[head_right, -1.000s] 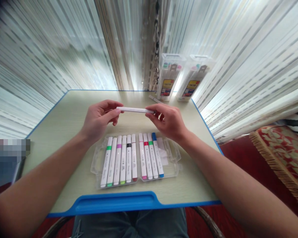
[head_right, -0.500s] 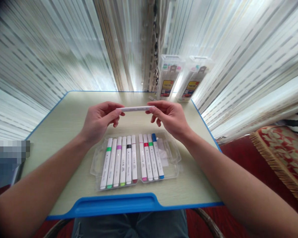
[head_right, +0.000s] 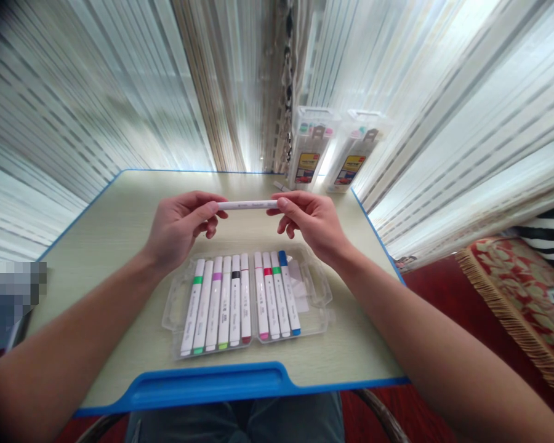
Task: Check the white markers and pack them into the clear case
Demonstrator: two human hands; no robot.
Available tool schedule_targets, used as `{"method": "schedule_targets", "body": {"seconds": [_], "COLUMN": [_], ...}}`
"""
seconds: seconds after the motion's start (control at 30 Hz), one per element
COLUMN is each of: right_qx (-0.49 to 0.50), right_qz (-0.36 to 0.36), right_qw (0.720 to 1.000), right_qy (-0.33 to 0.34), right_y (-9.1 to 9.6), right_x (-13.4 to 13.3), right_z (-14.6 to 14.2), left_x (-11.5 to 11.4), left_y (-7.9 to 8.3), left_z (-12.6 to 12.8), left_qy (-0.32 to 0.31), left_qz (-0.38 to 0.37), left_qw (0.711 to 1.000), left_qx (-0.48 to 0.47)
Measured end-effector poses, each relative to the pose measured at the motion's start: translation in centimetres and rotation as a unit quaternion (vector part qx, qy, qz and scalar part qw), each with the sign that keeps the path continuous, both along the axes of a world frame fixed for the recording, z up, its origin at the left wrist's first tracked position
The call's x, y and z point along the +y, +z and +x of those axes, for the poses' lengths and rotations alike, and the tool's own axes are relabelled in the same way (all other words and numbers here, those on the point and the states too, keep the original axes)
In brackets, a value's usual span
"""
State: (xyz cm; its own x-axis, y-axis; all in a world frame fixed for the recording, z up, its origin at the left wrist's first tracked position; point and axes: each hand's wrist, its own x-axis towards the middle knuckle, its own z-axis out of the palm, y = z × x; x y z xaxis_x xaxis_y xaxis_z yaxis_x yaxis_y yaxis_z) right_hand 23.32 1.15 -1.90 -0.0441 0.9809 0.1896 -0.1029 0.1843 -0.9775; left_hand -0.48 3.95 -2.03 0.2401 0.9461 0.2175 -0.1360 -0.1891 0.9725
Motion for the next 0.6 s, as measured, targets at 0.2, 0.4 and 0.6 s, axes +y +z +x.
{"method": "schedule_targets", "body": {"seconds": [0.2,0.4,0.6], "right_qx": [0.009,0.009,0.014], "right_qz": [-0.008,-0.012,-0.013], "right_qw": [1.0,1.0,1.0], "right_qy": [0.001,0.02,0.02], "right_y": [0.35,0.48,0.41], "right_x": [-0.23,-0.45,-0.44], "right_z": [-0.02,0.0,-0.16], "left_x": [-0.03,0.1,0.12], "left_y": [-0.11,-0.18,-0.01], "left_z": [0.05,0.03,0.03], "left_qy": [-0.001,0.0,-0.008], "left_qz": [0.002,-0.012,-0.035], "left_qw": [1.0,1.0,0.999], "left_qx": [0.003,-0.01,-0.033]}}
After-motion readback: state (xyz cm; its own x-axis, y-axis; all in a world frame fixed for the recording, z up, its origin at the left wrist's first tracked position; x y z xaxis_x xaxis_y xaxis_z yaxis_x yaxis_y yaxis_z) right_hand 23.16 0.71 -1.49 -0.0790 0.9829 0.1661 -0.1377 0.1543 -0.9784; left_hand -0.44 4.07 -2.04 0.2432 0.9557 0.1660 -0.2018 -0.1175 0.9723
